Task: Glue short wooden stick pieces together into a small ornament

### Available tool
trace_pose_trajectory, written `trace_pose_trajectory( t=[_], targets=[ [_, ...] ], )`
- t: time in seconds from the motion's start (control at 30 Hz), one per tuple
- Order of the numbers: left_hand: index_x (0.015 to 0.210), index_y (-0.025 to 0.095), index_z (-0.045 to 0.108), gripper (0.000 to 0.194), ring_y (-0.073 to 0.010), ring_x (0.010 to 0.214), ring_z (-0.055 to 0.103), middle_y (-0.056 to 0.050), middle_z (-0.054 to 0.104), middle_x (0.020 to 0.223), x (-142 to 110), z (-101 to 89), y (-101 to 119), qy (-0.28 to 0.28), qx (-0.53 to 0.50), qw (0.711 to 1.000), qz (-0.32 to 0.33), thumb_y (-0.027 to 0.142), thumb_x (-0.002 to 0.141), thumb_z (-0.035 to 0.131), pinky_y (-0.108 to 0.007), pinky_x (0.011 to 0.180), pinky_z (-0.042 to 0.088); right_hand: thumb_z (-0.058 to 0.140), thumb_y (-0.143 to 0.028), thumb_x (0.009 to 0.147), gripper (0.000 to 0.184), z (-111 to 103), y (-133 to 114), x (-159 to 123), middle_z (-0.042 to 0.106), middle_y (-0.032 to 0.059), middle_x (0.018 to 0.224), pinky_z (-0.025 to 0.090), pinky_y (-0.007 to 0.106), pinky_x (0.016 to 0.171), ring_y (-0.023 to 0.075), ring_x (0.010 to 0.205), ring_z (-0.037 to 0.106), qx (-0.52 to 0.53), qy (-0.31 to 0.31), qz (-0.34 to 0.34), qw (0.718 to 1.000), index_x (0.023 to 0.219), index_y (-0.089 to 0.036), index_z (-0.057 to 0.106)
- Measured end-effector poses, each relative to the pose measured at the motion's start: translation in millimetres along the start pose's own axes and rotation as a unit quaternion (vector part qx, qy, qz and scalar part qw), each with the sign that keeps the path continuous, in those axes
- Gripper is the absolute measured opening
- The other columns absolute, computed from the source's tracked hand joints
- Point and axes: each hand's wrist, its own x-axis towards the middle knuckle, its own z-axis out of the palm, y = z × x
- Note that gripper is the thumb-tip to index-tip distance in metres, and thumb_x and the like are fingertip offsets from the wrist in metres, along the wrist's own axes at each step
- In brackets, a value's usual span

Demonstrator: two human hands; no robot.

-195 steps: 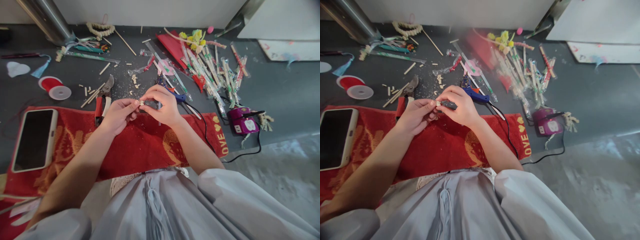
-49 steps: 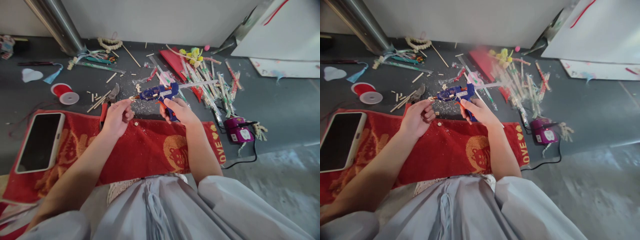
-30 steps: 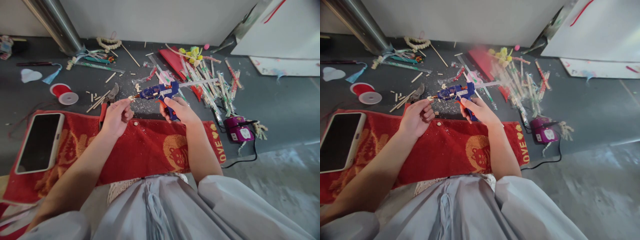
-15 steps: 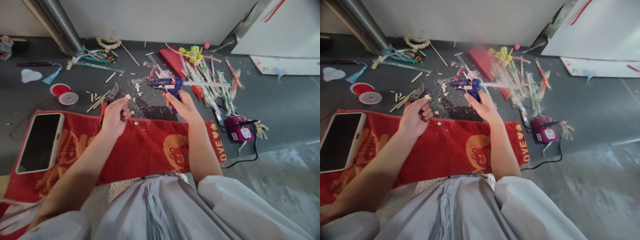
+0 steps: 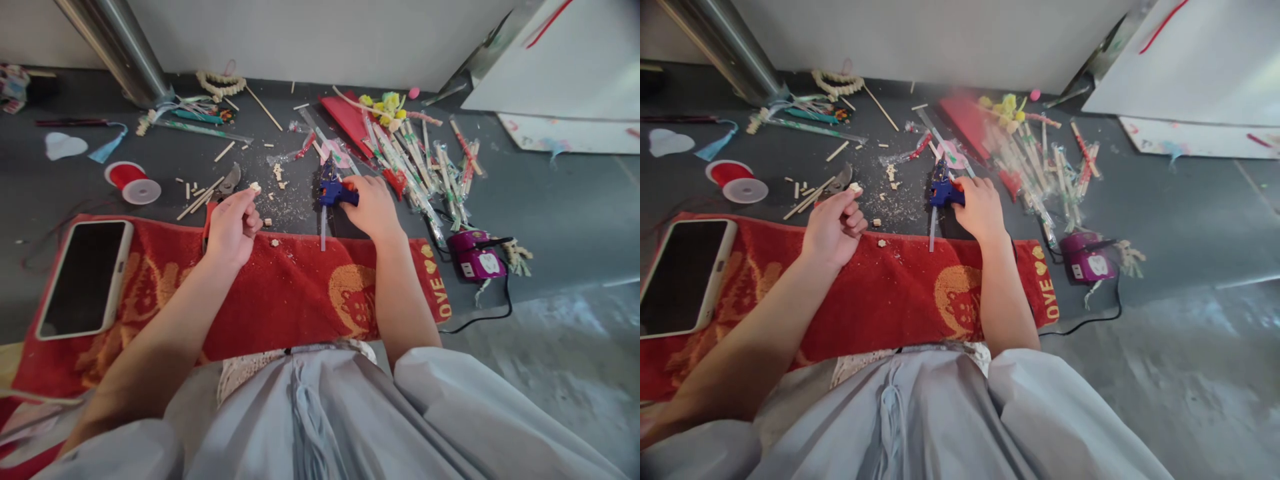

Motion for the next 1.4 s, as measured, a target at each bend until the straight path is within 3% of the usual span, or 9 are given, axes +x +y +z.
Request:
trace_pose_trajectory(
  t=[0.17, 0.27, 0.33, 0.47, 0.63, 0.9, 1.17, 1.27, 1.4],
  targets=[
    [0.069, 0.016, 0.065, 0.01, -0.0018, 0.04, 0.035, 0.007, 0.038, 0.052, 2, -2.2, -2, 0.008, 0.003, 1.0, 0.013, 0.014, 0.08, 0.063, -0.016, 0.037, 0.026, 0.058, -0.014, 0.075, 0.044, -11, -12, -2, 0.063, 0.0149, 0.11, 0.046, 0.05, 0.094, 0.0341, 0.111, 0.054, -0.017, 0.007, 0.009, 1.0, 0.119, -0.015, 0.06],
    [0.069, 0.016, 0.062, 0.011, -0.0019, 0.039, 0.035, 0.007, 0.038, 0.052, 1, -1.6, -2, 0.024, 0.004, 1.0, 0.018, 0.016, 0.079, 0.065, -0.017, 0.037, 0.027, 0.054, -0.017, 0.08, 0.027, -13, -32, 0, 0.065, 0.0128, 0.105, 0.046, 0.046, 0.093, 0.0302, 0.104, 0.057, -0.002, 0.012, -0.021, 1.0, 0.105, -0.015, 0.064],
    [0.067, 0.017, 0.06, 0.014, -0.0024, 0.038, 0.035, 0.007, 0.038, 0.051, 1, -0.8, -1, 0.028, -0.001, 0.999, 0.019, 0.016, 0.079, 0.067, -0.017, 0.037, 0.027, 0.051, -0.019, 0.084, 0.019, -10, -50, 4, 0.066, 0.0115, 0.097, 0.047, 0.042, 0.09, 0.0273, 0.097, 0.059, 0.004, -0.023, -0.048, 0.999, 0.095, -0.015, 0.066],
    [0.066, 0.018, 0.06, 0.016, -0.0031, 0.037, 0.034, 0.008, 0.037, 0.049, 0, 0.1, -1, 0.03, -0.011, 0.999, 0.019, 0.016, 0.08, 0.066, -0.018, 0.035, 0.025, 0.042, -0.014, 0.09, 0.024, 4, -86, 14, 0.066, 0.0135, 0.1, 0.045, 0.04, 0.091, 0.0256, 0.098, 0.06, -0.011, -0.058, -0.126, 0.99, 0.093, -0.013, 0.066],
    [0.066, 0.017, 0.06, 0.018, -0.003, 0.037, 0.033, 0.007, 0.037, 0.049, 0, 0.1, 1, 0.028, -0.022, 0.999, 0.02, 0.014, 0.084, 0.062, -0.018, 0.036, 0.025, 0.046, -0.016, 0.091, 0.023, 22, -109, 33, 0.067, 0.0141, 0.103, 0.045, 0.037, 0.09, 0.025, 0.099, 0.061, 0.007, -0.089, -0.127, 0.988, 0.096, -0.012, 0.068],
    [0.064, 0.016, 0.057, 0.021, -0.0026, 0.037, 0.031, 0.008, 0.036, 0.047, -3, 1.8, 4, 0.03, -0.025, 0.999, 0.017, 0.014, 0.084, 0.06, -0.018, 0.036, 0.023, 0.052, -0.018, 0.088, 0.021, 35, -118, 47, 0.071, 0.0164, 0.099, 0.049, 0.037, 0.083, 0.0268, 0.096, 0.065, -0.036, -0.107, -0.136, 0.984, 0.095, -0.01, 0.07],
    [0.066, 0.016, 0.058, 0.018, -0.0015, 0.037, 0.031, 0.008, 0.036, 0.049, -1, 0.8, 3, 0.029, -0.017, 0.999, 0.015, 0.016, 0.084, 0.062, -0.016, 0.036, 0.023, 0.045, -0.011, 0.085, 0.027, 28, -121, 51, 0.071, 0.021, 0.102, 0.048, 0.04, 0.086, 0.0293, 0.098, 0.065, -0.055, -0.118, -0.151, 0.98, 0.096, -0.005, 0.069],
    [0.065, 0.017, 0.059, 0.019, -0.002, 0.037, 0.031, 0.008, 0.036, 0.049, -1, 0.0, 2, 0.028, -0.017, 0.999, 0.015, 0.016, 0.084, 0.062, -0.016, 0.035, 0.024, 0.05, -0.013, 0.082, 0.021, 21, -114, 47, 0.071, 0.0164, 0.098, 0.048, 0.038, 0.084, 0.0262, 0.093, 0.065, -0.009, -0.097, -0.144, 0.985, 0.092, -0.009, 0.068],
    [0.066, 0.016, 0.061, 0.02, -0.0024, 0.037, 0.033, 0.008, 0.037, 0.047, -3, 2.0, 2, 0.005, -0.016, 1.0, 0.011, 0.012, 0.086, 0.058, -0.016, 0.035, 0.025, 0.059, -0.016, 0.077, 0.008, 13, -99, 32, 0.069, 0.0058, 0.079, 0.048, 0.031, 0.074, 0.0169, 0.076, 0.063, 0.138, -0.055, -0.146, 0.978, 0.078, -0.014, 0.066]
  ],
)
